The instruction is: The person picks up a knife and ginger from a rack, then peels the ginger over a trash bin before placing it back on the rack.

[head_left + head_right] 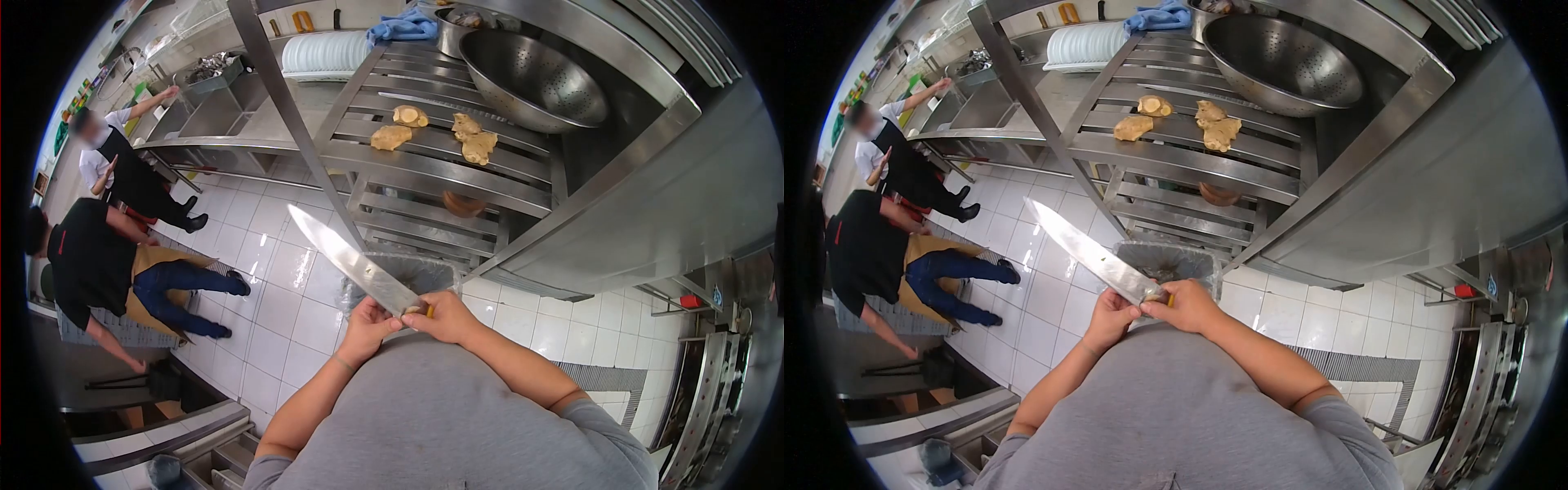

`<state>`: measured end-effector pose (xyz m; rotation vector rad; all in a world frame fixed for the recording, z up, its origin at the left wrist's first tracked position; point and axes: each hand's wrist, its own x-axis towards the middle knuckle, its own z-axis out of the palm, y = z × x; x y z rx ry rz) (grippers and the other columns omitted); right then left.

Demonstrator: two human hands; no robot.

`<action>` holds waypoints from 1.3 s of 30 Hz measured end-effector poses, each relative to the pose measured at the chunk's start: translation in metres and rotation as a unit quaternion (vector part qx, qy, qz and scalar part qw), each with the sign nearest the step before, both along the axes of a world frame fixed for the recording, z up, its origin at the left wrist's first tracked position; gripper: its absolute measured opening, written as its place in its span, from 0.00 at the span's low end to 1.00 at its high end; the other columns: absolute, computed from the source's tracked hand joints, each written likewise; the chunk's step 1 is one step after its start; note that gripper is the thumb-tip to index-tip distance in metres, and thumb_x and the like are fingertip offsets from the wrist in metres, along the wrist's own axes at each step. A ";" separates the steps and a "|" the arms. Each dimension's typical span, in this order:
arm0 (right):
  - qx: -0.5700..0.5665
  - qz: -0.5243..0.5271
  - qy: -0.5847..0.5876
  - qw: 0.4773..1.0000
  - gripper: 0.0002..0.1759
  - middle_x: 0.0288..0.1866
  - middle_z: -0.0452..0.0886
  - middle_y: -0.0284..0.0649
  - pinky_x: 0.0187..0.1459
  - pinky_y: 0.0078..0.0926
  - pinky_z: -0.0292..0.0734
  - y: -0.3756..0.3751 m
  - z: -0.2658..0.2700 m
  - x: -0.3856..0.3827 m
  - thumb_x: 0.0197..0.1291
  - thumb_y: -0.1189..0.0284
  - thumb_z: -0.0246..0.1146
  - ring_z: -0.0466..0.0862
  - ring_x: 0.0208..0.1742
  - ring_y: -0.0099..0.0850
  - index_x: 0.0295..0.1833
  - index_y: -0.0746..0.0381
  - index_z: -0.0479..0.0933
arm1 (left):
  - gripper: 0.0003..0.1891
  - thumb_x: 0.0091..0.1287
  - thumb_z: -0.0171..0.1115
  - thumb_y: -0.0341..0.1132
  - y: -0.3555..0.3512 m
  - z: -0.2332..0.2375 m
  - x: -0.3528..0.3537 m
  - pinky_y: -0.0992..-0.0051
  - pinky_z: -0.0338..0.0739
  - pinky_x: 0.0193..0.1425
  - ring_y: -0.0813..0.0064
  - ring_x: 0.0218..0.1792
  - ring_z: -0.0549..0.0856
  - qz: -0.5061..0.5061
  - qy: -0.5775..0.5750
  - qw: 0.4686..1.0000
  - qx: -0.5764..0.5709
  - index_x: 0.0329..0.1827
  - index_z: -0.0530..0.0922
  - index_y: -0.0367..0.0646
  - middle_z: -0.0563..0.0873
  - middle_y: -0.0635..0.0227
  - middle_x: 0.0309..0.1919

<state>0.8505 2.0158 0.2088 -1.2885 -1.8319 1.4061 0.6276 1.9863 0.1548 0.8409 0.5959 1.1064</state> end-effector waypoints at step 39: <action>-0.037 -0.106 -0.047 0.993 0.31 0.36 0.91 0.45 0.42 0.34 0.82 0.002 0.001 0.006 0.57 0.45 0.79 0.90 0.37 0.37 0.46 0.64 0.87 | 0.24 0.78 0.66 0.28 -0.001 0.030 0.004 0.71 0.87 0.62 0.68 0.57 0.90 0.009 0.121 0.989 -0.082 0.75 0.74 0.32 0.87 0.56 0.63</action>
